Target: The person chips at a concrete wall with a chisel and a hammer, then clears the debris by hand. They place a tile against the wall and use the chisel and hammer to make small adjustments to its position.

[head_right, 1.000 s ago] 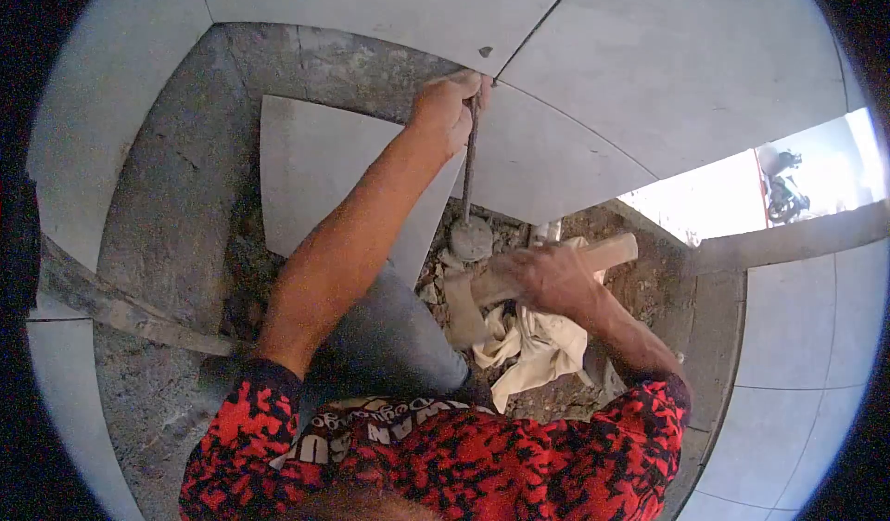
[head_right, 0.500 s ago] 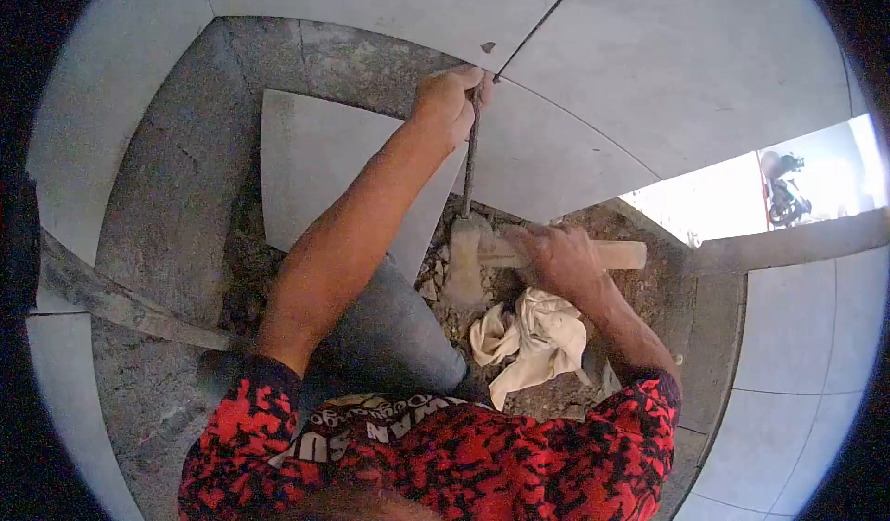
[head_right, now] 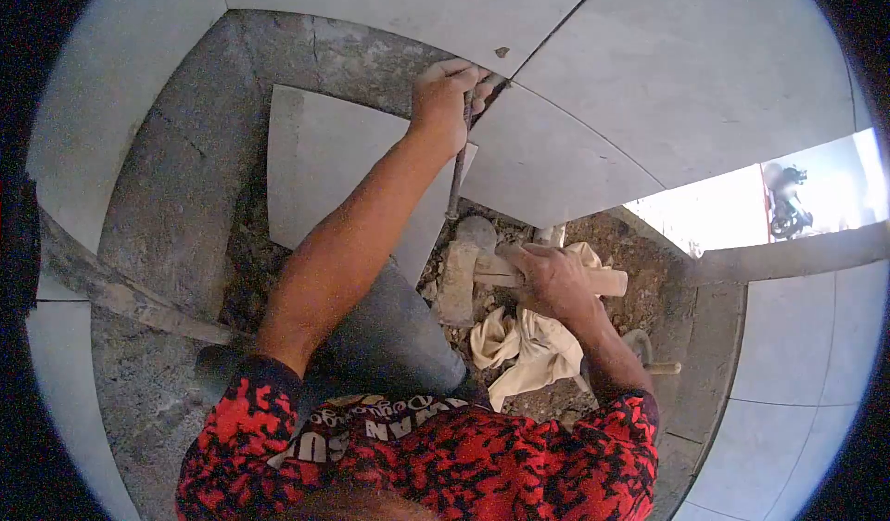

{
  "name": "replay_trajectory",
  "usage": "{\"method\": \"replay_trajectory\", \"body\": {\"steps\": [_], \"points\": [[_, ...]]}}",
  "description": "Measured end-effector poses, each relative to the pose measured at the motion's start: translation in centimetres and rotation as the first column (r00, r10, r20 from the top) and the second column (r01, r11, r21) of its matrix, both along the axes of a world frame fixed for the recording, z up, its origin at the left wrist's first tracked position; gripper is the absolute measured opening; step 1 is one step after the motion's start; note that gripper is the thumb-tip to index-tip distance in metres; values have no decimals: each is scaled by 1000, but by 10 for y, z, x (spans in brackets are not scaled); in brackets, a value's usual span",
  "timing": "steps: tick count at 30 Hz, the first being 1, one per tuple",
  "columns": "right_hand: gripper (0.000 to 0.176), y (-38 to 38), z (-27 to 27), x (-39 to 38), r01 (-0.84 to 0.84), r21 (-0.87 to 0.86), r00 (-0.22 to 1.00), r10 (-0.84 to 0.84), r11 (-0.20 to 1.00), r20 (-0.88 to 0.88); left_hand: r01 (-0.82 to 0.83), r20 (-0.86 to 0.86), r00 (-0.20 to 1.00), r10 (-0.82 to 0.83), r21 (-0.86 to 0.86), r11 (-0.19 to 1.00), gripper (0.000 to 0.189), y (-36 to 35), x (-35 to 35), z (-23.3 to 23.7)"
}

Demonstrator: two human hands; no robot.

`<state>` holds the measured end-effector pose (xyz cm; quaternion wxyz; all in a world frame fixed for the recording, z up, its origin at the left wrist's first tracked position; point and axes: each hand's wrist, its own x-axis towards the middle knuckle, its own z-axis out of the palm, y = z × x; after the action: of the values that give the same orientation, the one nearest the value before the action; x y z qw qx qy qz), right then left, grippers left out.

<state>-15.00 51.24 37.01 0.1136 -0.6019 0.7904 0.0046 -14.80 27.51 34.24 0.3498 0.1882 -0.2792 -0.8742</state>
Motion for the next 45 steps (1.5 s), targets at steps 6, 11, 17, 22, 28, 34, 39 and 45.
{"method": "replay_trajectory", "body": {"steps": [6,11,17,22,28,34,39,45], "points": [[51,3,-9,-1,-4,15,1000,4,1000,2,21,-68,998,-20,10,1000,7,-6,8,2],[50,3,-22,-4,97,-47,993,-93,994,74,-13,-139,990,19,48,999,9,-11,4,-5],[54,19,-51,-17,148,-65,980,-137,987,144,-35,-108,993,51,147,989,8,-27,10,-2],[52,32,-69,-20,241,-7,965,-239,970,109,-88,-101,990,99,106,990,11,-41,21,-1],[47,34,-81,-19,266,-79,955,-251,961,158,-171,-21,985,172,68,983,10,-37,26,4],[43,18,-83,-11,342,-73,922,-320,937,217,-156,-4,988,157,38,987,13,-30,27,6],[43,7,-97,-11,342,-147,906,-284,928,315,-62,-55,996,66,72,995,12,-38,27,-1],[47,-3,-97,-11,322,-69,913,-290,944,288,73,-54,996,-74,-28,997,14,-48,33,-4]]}}
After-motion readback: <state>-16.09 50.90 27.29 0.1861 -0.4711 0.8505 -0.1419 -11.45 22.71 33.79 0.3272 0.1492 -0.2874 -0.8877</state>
